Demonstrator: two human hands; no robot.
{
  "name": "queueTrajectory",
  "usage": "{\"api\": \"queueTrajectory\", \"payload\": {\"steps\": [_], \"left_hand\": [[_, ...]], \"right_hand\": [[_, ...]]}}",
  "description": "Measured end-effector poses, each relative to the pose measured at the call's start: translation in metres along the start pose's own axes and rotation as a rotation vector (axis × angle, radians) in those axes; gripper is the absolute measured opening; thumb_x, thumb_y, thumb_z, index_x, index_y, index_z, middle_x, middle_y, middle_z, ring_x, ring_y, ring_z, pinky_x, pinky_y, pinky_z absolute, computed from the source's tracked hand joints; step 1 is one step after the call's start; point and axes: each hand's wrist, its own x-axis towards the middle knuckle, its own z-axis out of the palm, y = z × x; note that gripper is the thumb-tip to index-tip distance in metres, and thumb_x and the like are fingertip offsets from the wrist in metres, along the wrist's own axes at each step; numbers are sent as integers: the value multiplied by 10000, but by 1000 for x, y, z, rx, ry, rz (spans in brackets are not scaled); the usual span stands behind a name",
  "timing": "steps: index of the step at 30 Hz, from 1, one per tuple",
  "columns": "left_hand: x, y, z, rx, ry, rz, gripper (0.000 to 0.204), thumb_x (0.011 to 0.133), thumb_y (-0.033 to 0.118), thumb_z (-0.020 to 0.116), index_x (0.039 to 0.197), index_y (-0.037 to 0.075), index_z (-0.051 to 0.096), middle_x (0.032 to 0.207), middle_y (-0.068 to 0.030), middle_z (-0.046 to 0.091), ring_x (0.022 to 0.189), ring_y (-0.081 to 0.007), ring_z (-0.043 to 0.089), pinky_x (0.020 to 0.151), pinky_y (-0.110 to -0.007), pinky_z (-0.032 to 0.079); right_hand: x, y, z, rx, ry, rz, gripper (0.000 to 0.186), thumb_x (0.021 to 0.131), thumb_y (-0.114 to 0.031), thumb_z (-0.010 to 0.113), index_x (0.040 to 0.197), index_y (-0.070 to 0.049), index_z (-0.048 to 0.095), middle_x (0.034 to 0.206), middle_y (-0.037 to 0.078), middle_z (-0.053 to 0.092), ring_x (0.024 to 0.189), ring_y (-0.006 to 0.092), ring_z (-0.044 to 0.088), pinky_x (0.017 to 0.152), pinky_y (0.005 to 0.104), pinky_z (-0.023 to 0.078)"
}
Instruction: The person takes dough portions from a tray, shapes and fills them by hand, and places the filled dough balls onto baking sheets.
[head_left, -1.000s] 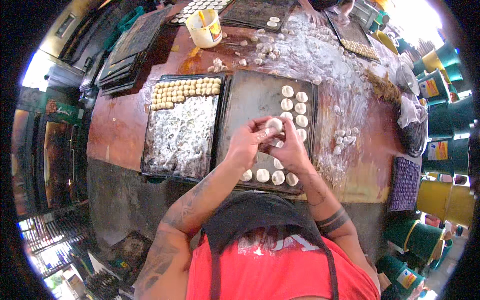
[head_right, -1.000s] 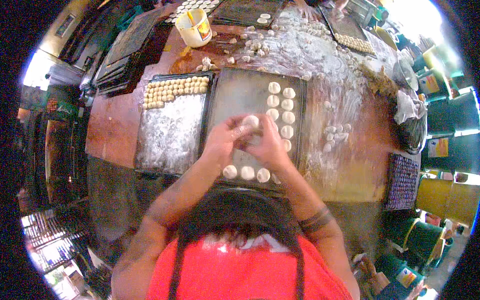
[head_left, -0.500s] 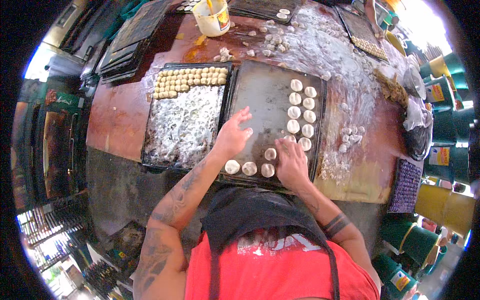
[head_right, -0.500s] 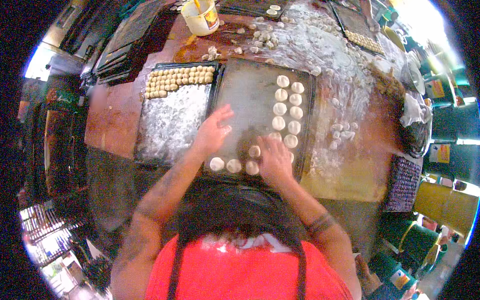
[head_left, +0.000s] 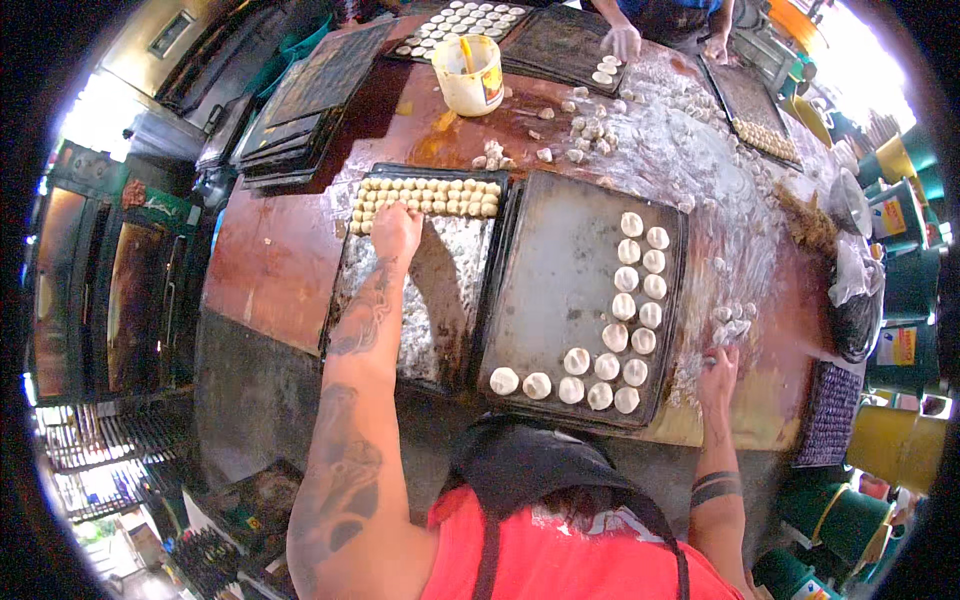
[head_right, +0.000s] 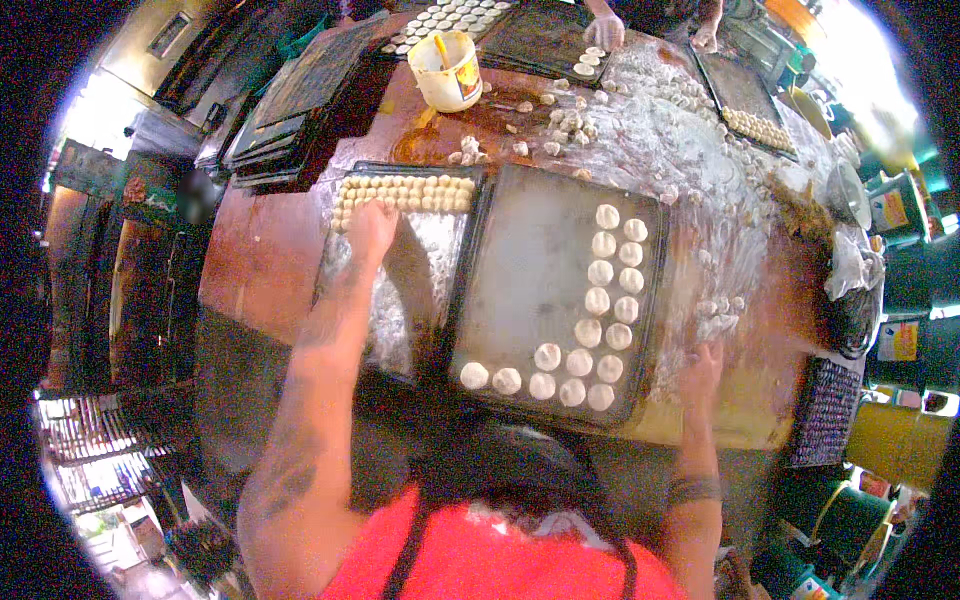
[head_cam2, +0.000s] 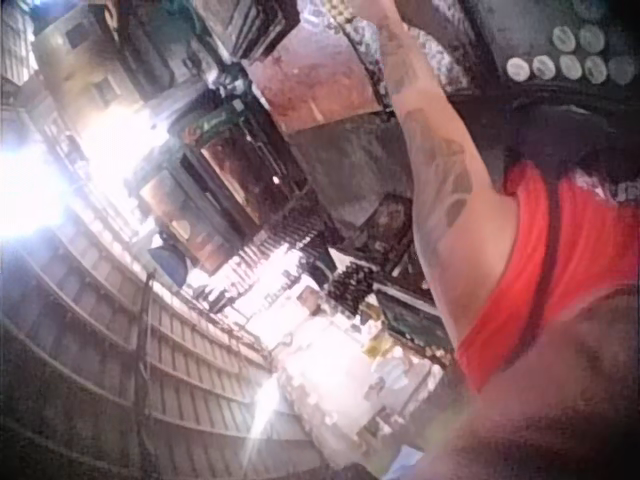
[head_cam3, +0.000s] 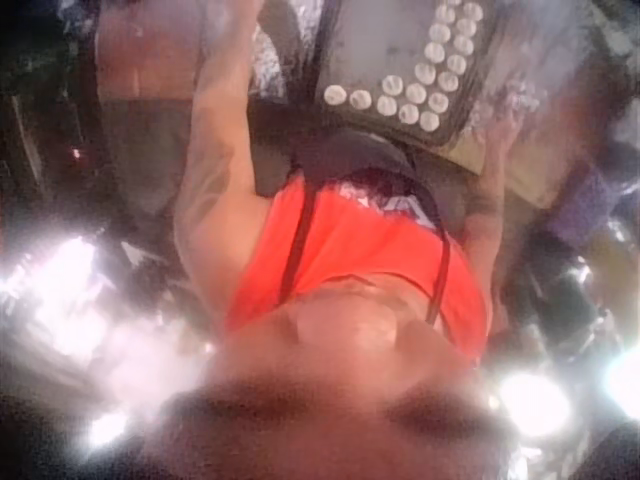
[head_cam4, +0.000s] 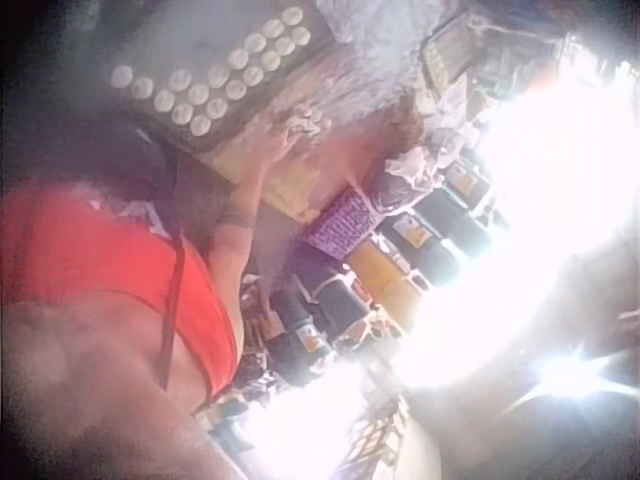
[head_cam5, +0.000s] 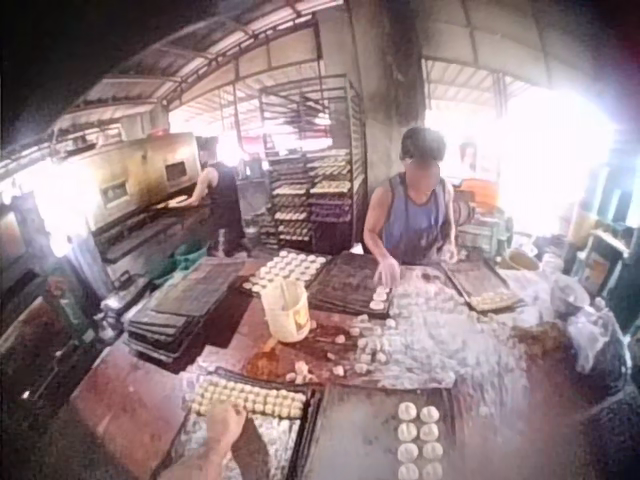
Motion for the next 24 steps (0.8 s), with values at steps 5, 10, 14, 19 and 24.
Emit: {"api": "queueTrajectory", "payload": {"steps": [5, 10, 14, 19, 24], "left_hand": [[18, -9, 11, 221, -197, 95, 206, 798, 243, 769, 846, 50, 716, 891, -179, 716, 870, -363, 704, 771, -486, 576], [-21, 77, -17, -656, -223, -323, 132, 824, 66, 715, 949, 27, 731, 919, -135, 727, 771, -249, 695, 715, -403, 562], [-103, 159, -36, -1647, -512, -907, 232, 897, -57, 688, 1116, -9, 627, 1042, -146, 709, 853, -231, 703, 737, -335, 632], [-140, 228, -105, -1534, -728, -767, 274, 938, -10, 692, 1202, -23, 621, 1094, -147, 709, 946, -208, 703, 780, -331, 637], [-153, 244, -122, -1686, -834, -834, 275, 1035, 7, 570, 1306, -20, 603, 1136, -87, 709, 1008, -154, 680, 937, -310, 574]], "right_hand": [[-10, 46, 7, 649, 74, 308, 349, 818, 39, 632, 1161, -24, 642, 1030, 93, 662, 939, 256, 651, 798, 362, 528], [-14, 3, -12, 1039, 90, 513, 198, 988, -190, 631, 1125, -49, 652, 862, 3, 607, 689, 119, 552, 543, 298, 437], [29, -148, 22, 1210, -305, 310, 163, 993, -178, 665, 1095, -51, 674, 861, -24, 619, 738, 137, 588, 662, 317, 510], [43, -301, -33, 724, -380, -204, 225, 910, -70, 716, 1130, -29, 691, 985, 66, 709, 933, 227, 688, 825, 346, 554], [39, -290, -4, 404, -189, -515, 321, 843, 10, 722, 1161, -29, 696, 1109, 164, 668, 1029, 281, 679, 852, 397, 560]]}}
